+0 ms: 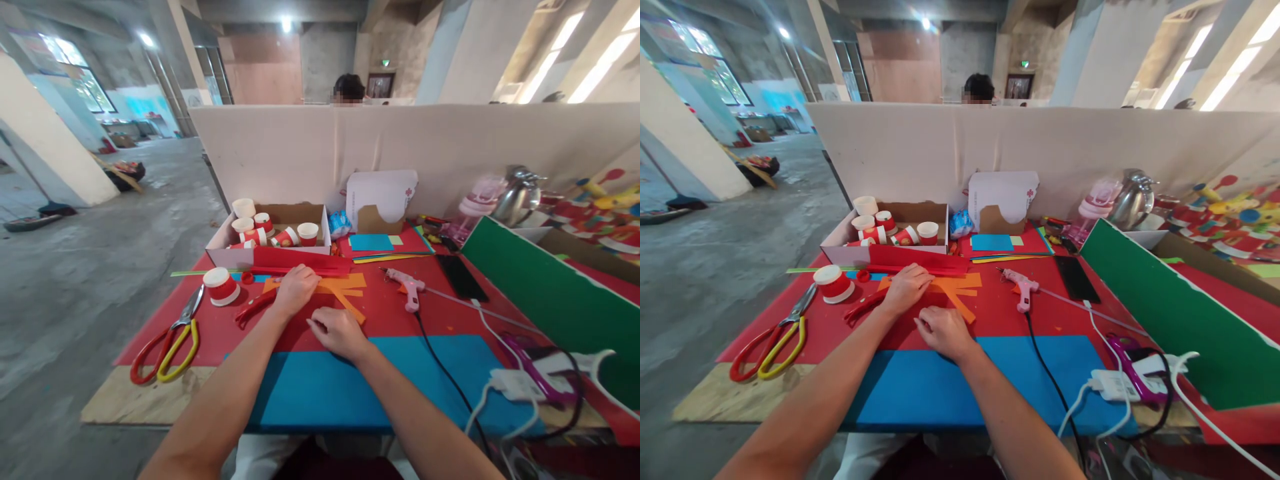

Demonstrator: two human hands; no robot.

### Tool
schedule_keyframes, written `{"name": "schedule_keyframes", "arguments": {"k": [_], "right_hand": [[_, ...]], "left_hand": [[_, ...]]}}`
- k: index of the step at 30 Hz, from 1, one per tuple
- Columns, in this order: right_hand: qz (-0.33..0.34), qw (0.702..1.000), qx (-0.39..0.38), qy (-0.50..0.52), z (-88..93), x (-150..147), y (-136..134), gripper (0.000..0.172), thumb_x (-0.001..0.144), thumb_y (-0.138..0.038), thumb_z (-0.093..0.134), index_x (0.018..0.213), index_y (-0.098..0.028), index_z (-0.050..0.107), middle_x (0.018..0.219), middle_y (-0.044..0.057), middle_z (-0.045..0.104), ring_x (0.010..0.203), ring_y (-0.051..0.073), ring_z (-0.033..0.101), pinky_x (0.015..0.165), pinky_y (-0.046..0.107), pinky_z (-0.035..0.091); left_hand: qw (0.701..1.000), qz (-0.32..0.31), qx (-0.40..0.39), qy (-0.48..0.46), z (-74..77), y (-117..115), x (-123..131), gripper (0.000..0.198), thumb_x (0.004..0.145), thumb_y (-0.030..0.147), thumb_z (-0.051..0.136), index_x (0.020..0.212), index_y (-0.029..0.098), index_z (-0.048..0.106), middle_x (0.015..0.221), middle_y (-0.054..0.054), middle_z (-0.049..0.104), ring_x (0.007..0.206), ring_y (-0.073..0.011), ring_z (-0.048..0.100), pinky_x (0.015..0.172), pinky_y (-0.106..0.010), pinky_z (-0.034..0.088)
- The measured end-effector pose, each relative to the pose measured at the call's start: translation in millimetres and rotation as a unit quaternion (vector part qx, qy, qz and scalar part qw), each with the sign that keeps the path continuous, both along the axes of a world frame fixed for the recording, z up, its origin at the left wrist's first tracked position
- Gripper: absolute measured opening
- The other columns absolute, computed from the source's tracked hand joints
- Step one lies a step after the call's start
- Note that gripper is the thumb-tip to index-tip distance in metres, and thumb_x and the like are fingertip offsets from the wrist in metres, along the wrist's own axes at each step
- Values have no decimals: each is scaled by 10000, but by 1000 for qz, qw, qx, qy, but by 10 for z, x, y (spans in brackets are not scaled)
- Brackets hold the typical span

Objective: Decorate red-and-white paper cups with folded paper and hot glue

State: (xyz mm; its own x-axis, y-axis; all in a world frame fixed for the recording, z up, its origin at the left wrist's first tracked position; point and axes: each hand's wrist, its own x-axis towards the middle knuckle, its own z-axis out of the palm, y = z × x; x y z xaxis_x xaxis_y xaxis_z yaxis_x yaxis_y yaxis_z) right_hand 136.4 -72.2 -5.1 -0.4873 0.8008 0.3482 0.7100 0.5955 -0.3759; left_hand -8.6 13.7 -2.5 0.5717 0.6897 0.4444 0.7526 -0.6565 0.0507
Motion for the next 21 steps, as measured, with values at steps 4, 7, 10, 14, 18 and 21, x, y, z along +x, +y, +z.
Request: {"name": "schedule_keyframes", "arguments": {"k": [4,7,10,14,18,21], "right_hand": [[18,999,40,-9,26,59,-138,264,919,-273,427,720,-168,565,679,11,591,608,100,502,550,228,285],[32,998,52,-32,33,100,-271,282,921,-288,427,698,-172,555,645,0,579,591,98,492,529,241,256],[44,995,64,-64,70,89,-420,283,922,-286,428,694,-172,551,641,-2,584,570,98,486,510,261,227],[99,984,122,-79,224,-36,-651,304,929,-280,400,678,-177,536,607,-5,554,541,104,465,505,284,218],[158,971,165,-63,406,-184,-843,300,929,-265,394,666,-187,517,581,-14,522,518,110,438,488,299,199],[172,968,169,-64,471,-216,-900,305,931,-261,388,659,-188,507,569,-16,513,507,111,423,486,297,194]], "left_hand": [[998,-13,24,50,88,-185,-9,265,902,167,426,744,144,638,793,-74,590,826,-197,484,746,-316,405],[991,-49,11,124,37,-370,-59,216,872,146,462,724,137,619,778,-82,572,837,-217,487,741,-337,398],[985,-67,-12,157,-39,-502,-106,193,871,139,457,774,130,624,815,-90,586,842,-219,501,758,-350,395],[985,-41,-25,165,-16,-522,-48,201,879,119,428,807,123,616,832,-91,601,859,-226,519,771,-358,394],[990,-26,-21,136,158,-446,200,165,875,122,436,824,129,593,859,-89,609,860,-222,539,769,-349,398],[995,-32,2,98,318,-389,424,149,864,93,430,881,139,571,883,-75,619,843,-205,558,774,-338,401]]}}
